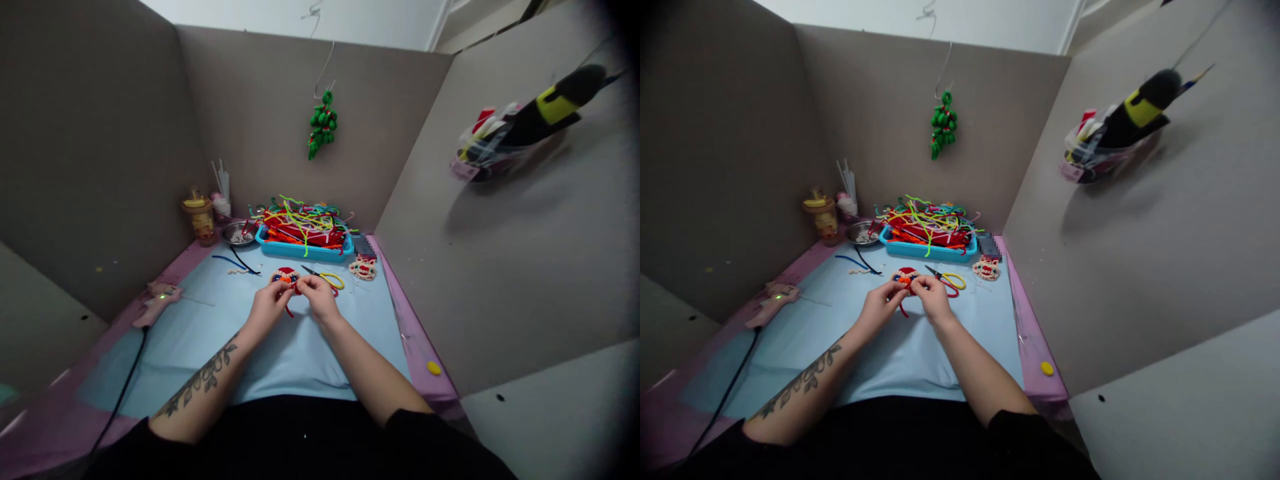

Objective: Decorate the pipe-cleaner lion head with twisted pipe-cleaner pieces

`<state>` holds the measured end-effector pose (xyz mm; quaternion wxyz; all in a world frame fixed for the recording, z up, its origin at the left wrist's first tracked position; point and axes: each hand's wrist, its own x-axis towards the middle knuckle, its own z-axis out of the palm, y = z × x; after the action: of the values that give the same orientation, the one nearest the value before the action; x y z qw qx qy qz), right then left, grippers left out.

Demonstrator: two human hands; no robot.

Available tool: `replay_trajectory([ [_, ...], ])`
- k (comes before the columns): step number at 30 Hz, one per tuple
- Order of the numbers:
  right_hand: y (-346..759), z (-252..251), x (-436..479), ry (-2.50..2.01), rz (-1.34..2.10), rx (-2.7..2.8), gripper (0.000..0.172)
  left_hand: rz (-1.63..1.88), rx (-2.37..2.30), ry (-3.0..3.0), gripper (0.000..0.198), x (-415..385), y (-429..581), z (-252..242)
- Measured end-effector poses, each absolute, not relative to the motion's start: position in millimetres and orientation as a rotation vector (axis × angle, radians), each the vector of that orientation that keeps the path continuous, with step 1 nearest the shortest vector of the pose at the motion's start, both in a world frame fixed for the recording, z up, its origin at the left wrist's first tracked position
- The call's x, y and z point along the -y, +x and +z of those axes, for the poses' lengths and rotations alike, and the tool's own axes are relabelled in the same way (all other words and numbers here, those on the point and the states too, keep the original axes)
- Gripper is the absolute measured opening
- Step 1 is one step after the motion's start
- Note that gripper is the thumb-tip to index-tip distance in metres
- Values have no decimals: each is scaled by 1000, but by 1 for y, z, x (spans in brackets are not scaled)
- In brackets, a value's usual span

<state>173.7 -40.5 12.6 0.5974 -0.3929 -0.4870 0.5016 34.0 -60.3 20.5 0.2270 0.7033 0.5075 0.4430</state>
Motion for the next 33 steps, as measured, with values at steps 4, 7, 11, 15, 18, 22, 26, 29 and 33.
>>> replay_trajectory([
  [4,170,8,38,-911,1189,1009,26,1229,-1396,1918,16,60,37,18],
  [7,169,2,34,-913,1223,936,30,1225,-1420,1929,18,59,40,16],
  [11,168,-4,32,-883,1269,869,31,1234,-1407,1928,18,58,43,12],
  [15,167,-6,31,-831,1308,823,30,1247,-1400,1906,17,58,45,9],
  [18,165,-7,32,-793,1337,793,29,1248,-1390,1906,17,59,45,8],
  [22,163,-8,33,-758,1367,742,28,1254,-1369,1885,17,59,46,7],
  [26,161,-8,34,-758,1381,694,29,1252,-1362,1836,18,60,48,5],
  [29,159,-9,34,-780,1389,672,30,1244,-1358,1819,19,60,48,3],
  [33,158,-12,35,-845,1407,673,31,1226,-1356,1770,22,56,45,0],
])
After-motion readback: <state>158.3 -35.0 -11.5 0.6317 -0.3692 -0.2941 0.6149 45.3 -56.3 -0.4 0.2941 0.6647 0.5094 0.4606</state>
